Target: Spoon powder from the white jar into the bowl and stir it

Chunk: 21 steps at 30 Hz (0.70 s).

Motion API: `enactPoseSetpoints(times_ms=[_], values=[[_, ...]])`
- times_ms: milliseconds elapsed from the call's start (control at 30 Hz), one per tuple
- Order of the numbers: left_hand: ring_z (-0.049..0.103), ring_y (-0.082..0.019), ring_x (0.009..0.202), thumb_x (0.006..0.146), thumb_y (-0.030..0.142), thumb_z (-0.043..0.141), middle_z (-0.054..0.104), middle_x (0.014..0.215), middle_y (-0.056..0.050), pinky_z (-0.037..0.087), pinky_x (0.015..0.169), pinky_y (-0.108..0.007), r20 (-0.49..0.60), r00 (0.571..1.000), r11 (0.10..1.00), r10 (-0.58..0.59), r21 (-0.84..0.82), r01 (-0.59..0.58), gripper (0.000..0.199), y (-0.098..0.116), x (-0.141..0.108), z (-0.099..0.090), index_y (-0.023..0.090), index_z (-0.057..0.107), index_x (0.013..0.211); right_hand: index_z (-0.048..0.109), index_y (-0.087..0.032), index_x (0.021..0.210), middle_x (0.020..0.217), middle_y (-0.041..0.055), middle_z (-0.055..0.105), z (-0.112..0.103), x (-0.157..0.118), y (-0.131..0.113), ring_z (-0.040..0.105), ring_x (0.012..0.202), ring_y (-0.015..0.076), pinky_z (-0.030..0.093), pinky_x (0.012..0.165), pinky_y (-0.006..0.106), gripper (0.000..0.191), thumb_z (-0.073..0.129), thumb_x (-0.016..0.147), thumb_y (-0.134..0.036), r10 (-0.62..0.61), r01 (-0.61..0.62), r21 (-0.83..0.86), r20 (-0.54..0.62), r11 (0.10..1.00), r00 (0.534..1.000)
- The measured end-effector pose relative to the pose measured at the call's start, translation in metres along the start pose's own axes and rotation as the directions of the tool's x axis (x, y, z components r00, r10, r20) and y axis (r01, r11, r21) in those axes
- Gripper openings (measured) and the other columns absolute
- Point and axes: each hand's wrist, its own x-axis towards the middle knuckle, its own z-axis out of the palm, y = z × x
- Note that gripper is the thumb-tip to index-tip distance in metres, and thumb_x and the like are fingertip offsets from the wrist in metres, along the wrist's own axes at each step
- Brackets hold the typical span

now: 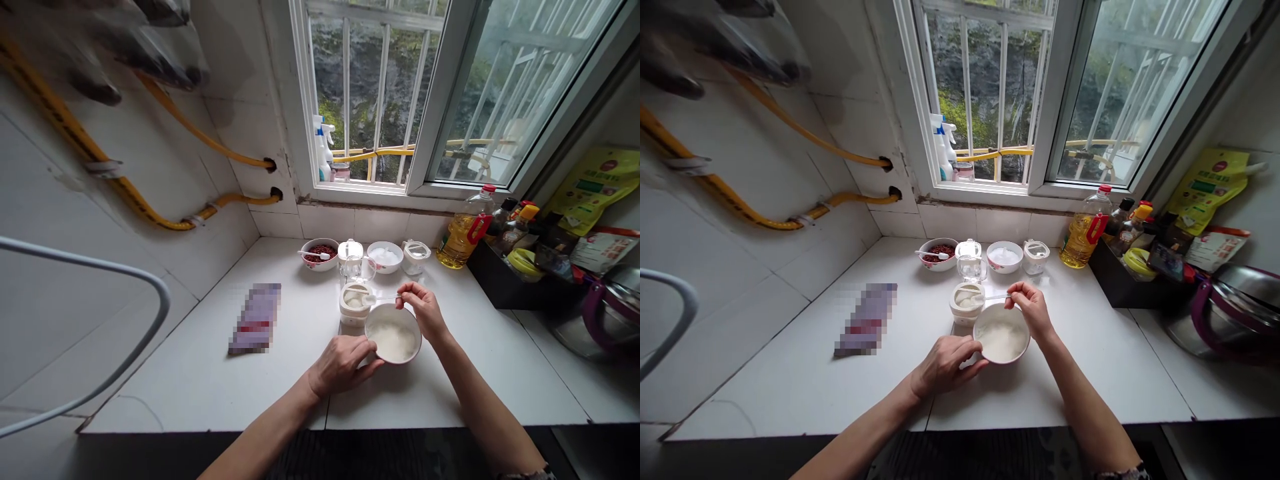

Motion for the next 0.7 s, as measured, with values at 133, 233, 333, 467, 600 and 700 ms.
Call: enactPoseSetpoints(times_ms=[133,233,333,467,600,700], values=[[0.05,-0.011,0.048,0.098,0.03,0.046,0.055,0.061,0.003,0.033,0.046,-0.026,0.009,1.0,1.0,-0.015,0.001,0.015,0.017,0.0,-0.001,0.001,0.018,0.051,0.087,0.057,-0.02,0.083,0.07,0.0017,0.066,0.006,-0.006,0.003,0.065,0.068,0.0181,0.052,0.071,0.034,0.018,0.065,0.077,-0.035,-0.139,0.143,-0.097,0.047,0.985,0.989],[0.05,-0.011,0.048,0.098,0.029,0.046,0.055,0.06,0.003,0.033,0.046,-0.026,0.012,1.0,1.0,-0.018,0.002,0.017,0.016,0.0,-0.001,0.0,0.018,0.051,0.087,0.055,-0.022,0.085,0.078,0.0034,0.066,0.005,-0.009,0.008,0.068,0.074,0.02,0.053,0.076,0.037,0.008,0.06,0.083,-0.028,-0.311,0.338,-0.306,0.134,0.89,0.941],[0.051,-0.011,0.048,0.099,0.029,0.046,0.055,0.061,0.003,0.033,0.046,-0.026,0.01,1.0,1.0,-0.011,0.007,0.011,0.016,0.0,-0.001,0.0,0.018,0.051,0.087,0.055,-0.023,0.082,0.075,0.0022,0.066,0.002,-0.009,0.012,0.064,0.07,0.0193,0.05,0.088,0.043,0.008,0.057,0.083,-0.016,-0.481,0.581,-0.5,0.326,0.642,0.814],[0.051,-0.011,0.048,0.1,0.029,0.044,0.056,0.061,0.003,0.032,0.046,-0.026,0.009,1.0,1.0,-0.009,0.018,0.009,0.018,0.001,0.001,-0.001,0.018,0.051,0.087,0.054,-0.024,0.084,0.074,0.0016,0.069,0.0,-0.008,0.011,0.063,0.067,0.0183,0.047,0.095,0.046,0.014,0.052,0.084,-0.01,-0.572,0.679,-0.538,0.384,0.499,0.724],[0.051,-0.011,0.047,0.1,0.03,0.044,0.055,0.06,0.003,0.032,0.046,-0.025,-0.001,1.0,1.0,-0.005,0.026,0.005,0.019,0.002,0.002,-0.002,0.018,0.05,0.086,0.055,-0.023,0.085,0.078,0.0031,0.07,0.002,-0.012,0.007,0.068,0.073,0.0203,0.05,0.09,0.043,0.009,0.053,0.086,-0.014,-0.53,0.592,-0.503,0.28,0.629,0.8],[0.051,-0.011,0.048,0.099,0.029,0.045,0.054,0.059,0.003,0.033,0.046,-0.025,-0.001,1.0,1.0,-0.001,0.025,0.001,0.019,0.002,0.003,-0.003,0.018,0.051,0.086,0.056,-0.022,0.087,0.081,0.0037,0.066,0.002,-0.016,0.002,0.07,0.073,0.0204,0.054,0.073,0.035,0.001,0.055,0.086,-0.022,-0.403,0.443,-0.387,0.182,0.809,0.897]])
